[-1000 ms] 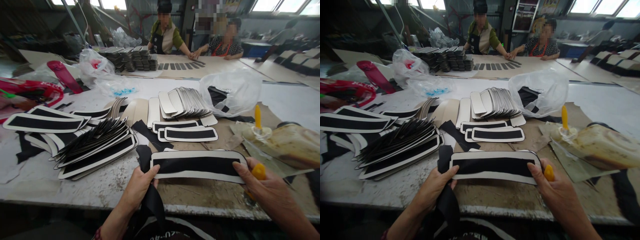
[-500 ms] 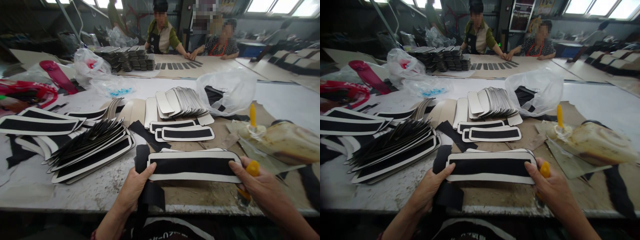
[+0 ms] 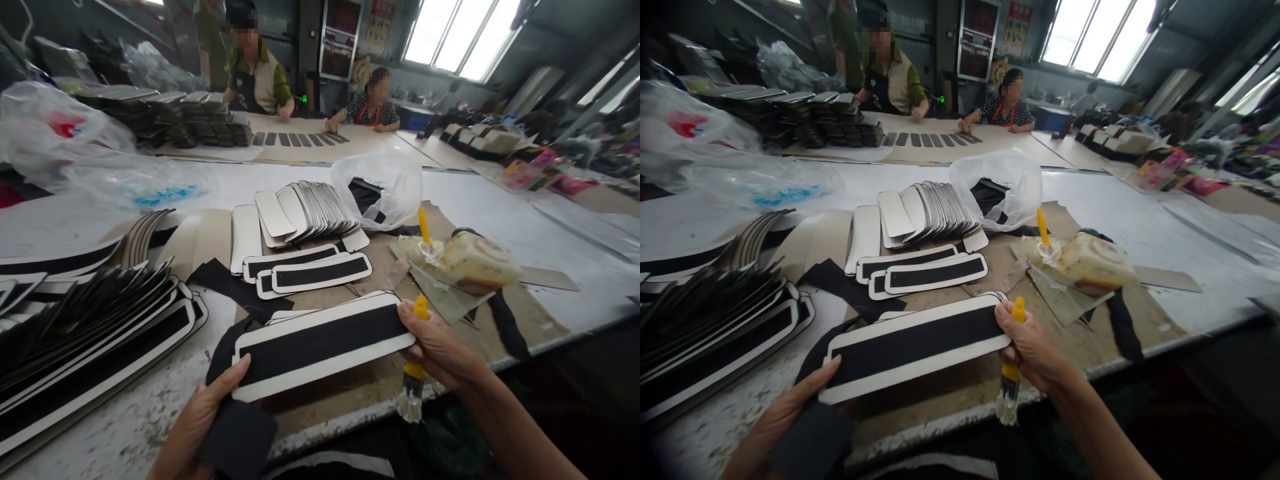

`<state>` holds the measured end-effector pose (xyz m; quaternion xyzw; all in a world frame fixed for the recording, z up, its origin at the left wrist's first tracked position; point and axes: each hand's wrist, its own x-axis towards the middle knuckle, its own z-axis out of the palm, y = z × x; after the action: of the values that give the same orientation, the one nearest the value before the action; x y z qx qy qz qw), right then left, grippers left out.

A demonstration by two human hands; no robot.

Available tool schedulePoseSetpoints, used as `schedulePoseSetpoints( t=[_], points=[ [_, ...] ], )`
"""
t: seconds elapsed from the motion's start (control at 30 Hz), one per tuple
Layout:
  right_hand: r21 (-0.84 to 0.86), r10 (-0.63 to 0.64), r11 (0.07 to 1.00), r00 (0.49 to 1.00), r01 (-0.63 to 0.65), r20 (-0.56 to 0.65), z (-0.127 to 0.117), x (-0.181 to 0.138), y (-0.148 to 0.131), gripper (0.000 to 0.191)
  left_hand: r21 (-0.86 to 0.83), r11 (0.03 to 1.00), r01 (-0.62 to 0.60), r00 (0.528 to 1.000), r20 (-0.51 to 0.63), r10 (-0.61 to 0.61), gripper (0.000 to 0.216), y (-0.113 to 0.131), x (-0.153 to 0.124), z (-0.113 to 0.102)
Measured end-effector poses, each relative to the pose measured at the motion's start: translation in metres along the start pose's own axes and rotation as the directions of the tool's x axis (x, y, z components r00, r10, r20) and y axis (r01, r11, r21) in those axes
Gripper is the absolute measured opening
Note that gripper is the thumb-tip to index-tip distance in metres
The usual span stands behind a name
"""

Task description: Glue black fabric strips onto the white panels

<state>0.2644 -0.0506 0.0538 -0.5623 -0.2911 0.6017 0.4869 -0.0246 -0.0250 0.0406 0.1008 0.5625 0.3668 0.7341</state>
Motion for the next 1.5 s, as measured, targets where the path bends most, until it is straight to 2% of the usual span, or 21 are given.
schedulePoseSetpoints(
  t=[0.07, 0.17, 0.3, 0.4, 0.47, 0.53, 0.73, 0.87, 0.93, 1.03, 1.23, 1.33, 1.5],
  points=[
    [-0.063, -0.028, 0.998, 0.999, 0.027, -0.026, -0.002, 0.001, 0.003, 0.042, 0.101, 0.995, -0.017, 0.999, -0.043, 0.022, 0.027, 0.0, -0.001, 0.002],
    [-0.116, -0.04, 0.993, 0.999, 0.036, -0.037, -0.003, 0.0, 0.006, 0.046, 0.183, 0.981, -0.059, 0.997, -0.045, 0.068, 0.037, 0.0, -0.002, 0.004],
    [-0.114, -0.055, 0.992, 0.997, 0.048, -0.057, -0.003, -0.001, 0.007, 0.047, 0.16, 0.983, -0.087, 0.995, -0.024, 0.092, 0.041, -0.003, 0.002, 0.003],
    [-0.137, -0.067, 0.989, 0.993, 0.053, -0.097, -0.003, -0.002, 0.007, 0.046, 0.137, 0.986, -0.097, 0.995, 0.023, 0.094, 0.034, -0.005, 0.006, 0.0],
    [-0.151, -0.047, 0.988, 0.988, 0.024, -0.149, -0.003, -0.002, 0.008, 0.043, 0.133, 0.982, -0.131, 0.99, 0.064, 0.124, 0.029, -0.006, 0.006, -0.001],
    [-0.163, -0.017, 0.986, 0.981, -0.015, -0.194, -0.003, -0.002, 0.009, 0.042, 0.131, 0.977, -0.171, 0.982, 0.098, 0.159, 0.033, -0.006, 0.006, 0.0],
    [-0.155, 0.015, 0.987, 0.974, -0.051, -0.224, -0.006, 0.004, 0.012, 0.053, 0.091, 0.973, -0.212, 0.974, 0.101, 0.203, 0.032, -0.006, 0.009, -0.003],
    [-0.303, -0.039, 0.953, 0.978, -0.026, -0.206, -0.008, 0.009, 0.009, 0.045, 0.115, 0.963, -0.243, 0.967, 0.103, 0.231, 0.031, -0.001, 0.01, -0.005],
    [-0.351, -0.038, 0.936, 0.98, -0.035, -0.197, -0.008, 0.01, 0.006, 0.041, 0.097, 0.963, -0.252, 0.962, 0.131, 0.239, 0.039, 0.003, 0.009, -0.004],
    [-0.302, -0.003, 0.952, 0.983, -0.054, -0.185, -0.007, 0.01, 0.004, 0.039, 0.059, 0.969, -0.241, 0.961, 0.151, 0.23, 0.052, 0.008, 0.007, -0.002],
    [-0.044, 0.101, 0.993, 0.989, -0.106, -0.112, 0.004, 0.012, -0.005, 0.038, 0.003, 0.994, -0.113, 0.981, 0.158, 0.111, 0.049, 0.016, 0.011, -0.001],
    [-0.008, 0.062, 0.998, 0.995, -0.063, -0.074, 0.011, 0.014, -0.009, 0.041, 0.06, 0.995, -0.074, 0.993, 0.101, 0.068, 0.05, 0.021, 0.013, -0.002],
    [-0.07, -0.03, 0.997, 0.997, 0.025, -0.069, 0.013, 0.028, -0.008, 0.047, 0.138, 0.99, -0.034, 0.999, -0.022, 0.037, 0.054, 0.032, 0.016, 0.004]
  ],
)
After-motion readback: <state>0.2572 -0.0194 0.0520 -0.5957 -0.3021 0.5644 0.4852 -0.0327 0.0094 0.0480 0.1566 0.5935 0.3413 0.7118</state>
